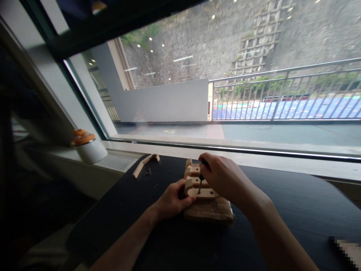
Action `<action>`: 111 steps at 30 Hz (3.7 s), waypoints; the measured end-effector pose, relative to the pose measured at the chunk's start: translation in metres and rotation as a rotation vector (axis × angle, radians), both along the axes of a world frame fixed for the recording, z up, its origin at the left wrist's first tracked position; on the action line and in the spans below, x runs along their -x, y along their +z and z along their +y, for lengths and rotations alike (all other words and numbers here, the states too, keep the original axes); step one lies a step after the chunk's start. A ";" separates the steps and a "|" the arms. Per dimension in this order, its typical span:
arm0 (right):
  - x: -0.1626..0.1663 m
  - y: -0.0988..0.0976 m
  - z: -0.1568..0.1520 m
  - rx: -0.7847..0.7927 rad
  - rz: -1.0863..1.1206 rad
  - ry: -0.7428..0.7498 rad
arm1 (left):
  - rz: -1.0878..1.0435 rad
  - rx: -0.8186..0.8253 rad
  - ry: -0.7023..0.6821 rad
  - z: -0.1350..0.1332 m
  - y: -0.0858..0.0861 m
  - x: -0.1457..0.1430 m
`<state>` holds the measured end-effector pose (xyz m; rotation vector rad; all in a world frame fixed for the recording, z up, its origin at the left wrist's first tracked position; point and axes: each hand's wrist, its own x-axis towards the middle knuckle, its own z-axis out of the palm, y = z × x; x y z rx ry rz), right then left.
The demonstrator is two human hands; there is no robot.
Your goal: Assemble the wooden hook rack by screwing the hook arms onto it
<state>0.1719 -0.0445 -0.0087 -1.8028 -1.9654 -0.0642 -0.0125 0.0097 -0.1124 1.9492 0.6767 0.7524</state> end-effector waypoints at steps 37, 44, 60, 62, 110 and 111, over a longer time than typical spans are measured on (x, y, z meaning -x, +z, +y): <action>0.004 0.006 -0.006 -0.098 0.070 0.050 | -0.023 -0.053 0.072 -0.001 -0.008 -0.004; 0.012 0.005 -0.009 -0.148 0.118 0.172 | -0.032 -0.008 0.061 -0.002 -0.007 -0.005; -0.002 0.010 -0.010 -0.100 0.100 0.130 | -0.026 -0.018 0.063 -0.001 -0.008 -0.004; -0.001 0.008 -0.007 -0.124 0.082 0.123 | -0.025 -0.013 0.065 -0.001 -0.007 -0.004; 0.001 0.009 -0.009 -0.085 0.075 0.073 | -0.040 0.011 0.045 -0.001 -0.007 -0.004; 0.003 0.008 -0.009 -0.082 0.077 0.053 | -0.043 0.009 0.044 -0.001 -0.008 -0.004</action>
